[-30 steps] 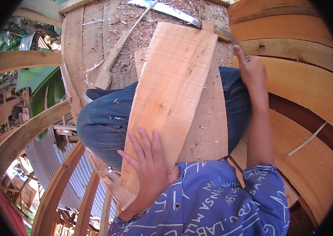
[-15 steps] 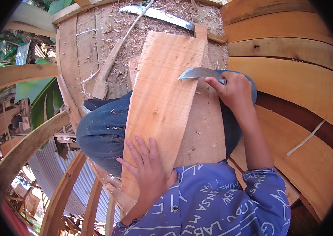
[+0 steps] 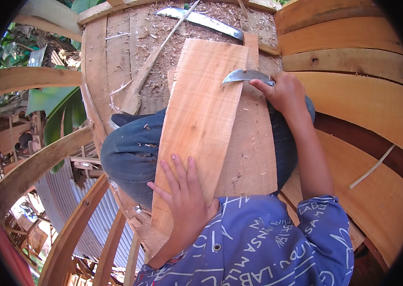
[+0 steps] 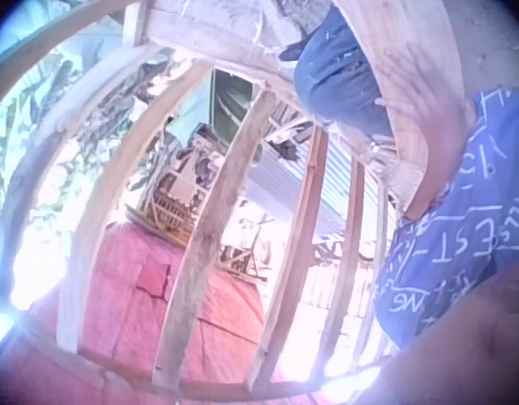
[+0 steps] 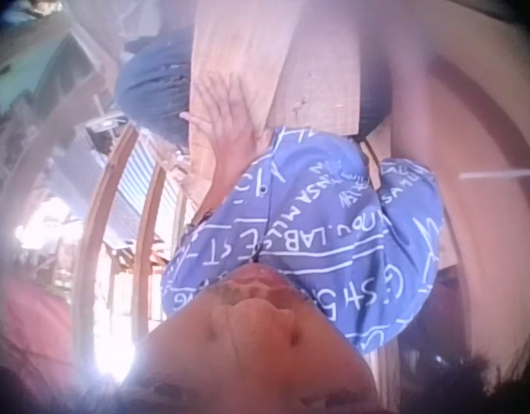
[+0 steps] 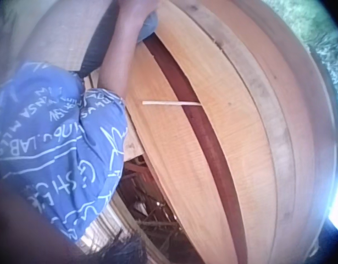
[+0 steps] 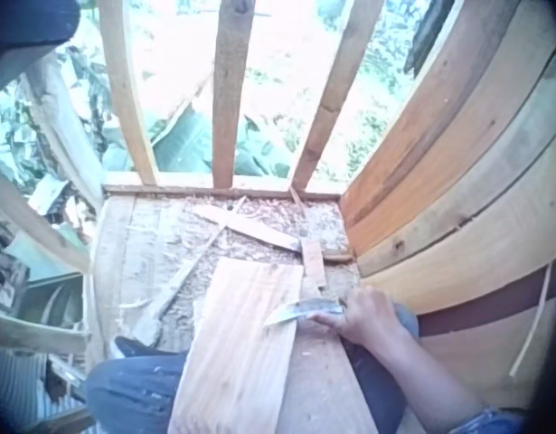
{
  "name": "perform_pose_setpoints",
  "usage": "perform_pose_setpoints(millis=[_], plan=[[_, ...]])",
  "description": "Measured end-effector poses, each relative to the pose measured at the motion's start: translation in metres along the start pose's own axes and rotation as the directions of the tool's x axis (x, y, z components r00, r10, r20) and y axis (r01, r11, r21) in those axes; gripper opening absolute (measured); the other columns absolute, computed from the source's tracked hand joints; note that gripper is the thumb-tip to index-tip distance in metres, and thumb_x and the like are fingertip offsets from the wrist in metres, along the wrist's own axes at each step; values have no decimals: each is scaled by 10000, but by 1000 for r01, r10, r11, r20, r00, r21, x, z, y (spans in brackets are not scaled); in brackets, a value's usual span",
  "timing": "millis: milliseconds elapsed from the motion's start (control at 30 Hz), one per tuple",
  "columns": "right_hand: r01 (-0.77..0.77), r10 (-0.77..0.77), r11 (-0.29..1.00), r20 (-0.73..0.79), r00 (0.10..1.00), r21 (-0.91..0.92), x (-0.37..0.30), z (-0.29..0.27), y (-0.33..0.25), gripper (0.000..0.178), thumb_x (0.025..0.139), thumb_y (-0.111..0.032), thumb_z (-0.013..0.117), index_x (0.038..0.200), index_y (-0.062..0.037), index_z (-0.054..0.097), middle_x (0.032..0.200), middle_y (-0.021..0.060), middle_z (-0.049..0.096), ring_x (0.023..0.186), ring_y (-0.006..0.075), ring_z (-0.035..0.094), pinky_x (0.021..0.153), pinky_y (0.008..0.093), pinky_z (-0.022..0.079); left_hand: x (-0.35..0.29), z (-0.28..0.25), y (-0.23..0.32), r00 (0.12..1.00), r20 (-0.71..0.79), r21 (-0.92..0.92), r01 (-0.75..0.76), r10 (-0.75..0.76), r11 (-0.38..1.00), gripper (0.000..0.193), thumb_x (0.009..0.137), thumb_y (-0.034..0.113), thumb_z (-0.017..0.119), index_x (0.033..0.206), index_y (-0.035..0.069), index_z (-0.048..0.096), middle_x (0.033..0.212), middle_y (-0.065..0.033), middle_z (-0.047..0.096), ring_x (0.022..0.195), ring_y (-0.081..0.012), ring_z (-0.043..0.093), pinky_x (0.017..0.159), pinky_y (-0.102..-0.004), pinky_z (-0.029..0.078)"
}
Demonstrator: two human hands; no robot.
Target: The person sits cross-legged on a wooden floor and uses a curved knife to shave and shape a rectangular piece of light-colored wood. They hold the wood with their left hand and repeatedly scrape the surface with the knife in their right hand, removing thin shavings to smooth the edges and face of the plank.
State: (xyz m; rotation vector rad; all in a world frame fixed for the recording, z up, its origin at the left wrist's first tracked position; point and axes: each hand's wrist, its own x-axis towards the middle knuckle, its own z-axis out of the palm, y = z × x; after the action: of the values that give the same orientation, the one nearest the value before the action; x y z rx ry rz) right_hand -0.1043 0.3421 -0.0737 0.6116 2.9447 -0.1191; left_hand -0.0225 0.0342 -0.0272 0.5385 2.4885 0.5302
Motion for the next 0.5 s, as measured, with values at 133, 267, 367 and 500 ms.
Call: perform_pose_setpoints(millis=[133, 267, 367, 500], plan=[[9, -10, 1000, -44, 999, -20, 4, 6, 2, 860, 690, -825, 507, 566, 20, 600, 611, 227, 601, 610, 372, 630, 546, 452, 500, 2, -1, 1, 1000, -3, -8, 13, -13, 1000, 1100, 534, 267, 724, 1465, 6, 199, 1541, -269, 73, 1428, -456, -29, 1010, -731, -61], [-25, 21, 999, -113, 993, -33, 22, 3, 17, 871, 699, -833, 485, 566, 20, 597, 629, 232, 608, 630, 375, 636, 556, 453, 503, -2, -5, 2, 1000, -3, -15, 6, -6, 1000, 1084, 543, 252, 706, 1468, 10, 195, 1541, -268, 74, 1427, -461, -25, 1008, -732, -64], [-74, 74, 997, -63, 995, -5, 30, 2, 16, 887, 698, -843, 470, 570, 26, 594, 643, 234, 613, 644, 375, 639, 557, 452, 504, 1, -5, 2, 1000, -9, -23, 11, -11, 1000, 1083, 543, 247, 701, 1469, 11, 193, 1541, -269, 77, 1427, -462, -22, 1007, -733, -65], [-87, 85, 996, -71, 994, -33, 36, 15, 19, 887, 730, -828, 458, 605, 37, 610, 678, 250, 625, 680, 386, 641, 598, 463, 505, 1, -4, 3, 999, -29, -17, 18, -18, 1000, 1081, 532, 242, 701, 1466, 18, 203, 1541, -265, 85, 1429, -456, -16, 1009, -727, -72]])
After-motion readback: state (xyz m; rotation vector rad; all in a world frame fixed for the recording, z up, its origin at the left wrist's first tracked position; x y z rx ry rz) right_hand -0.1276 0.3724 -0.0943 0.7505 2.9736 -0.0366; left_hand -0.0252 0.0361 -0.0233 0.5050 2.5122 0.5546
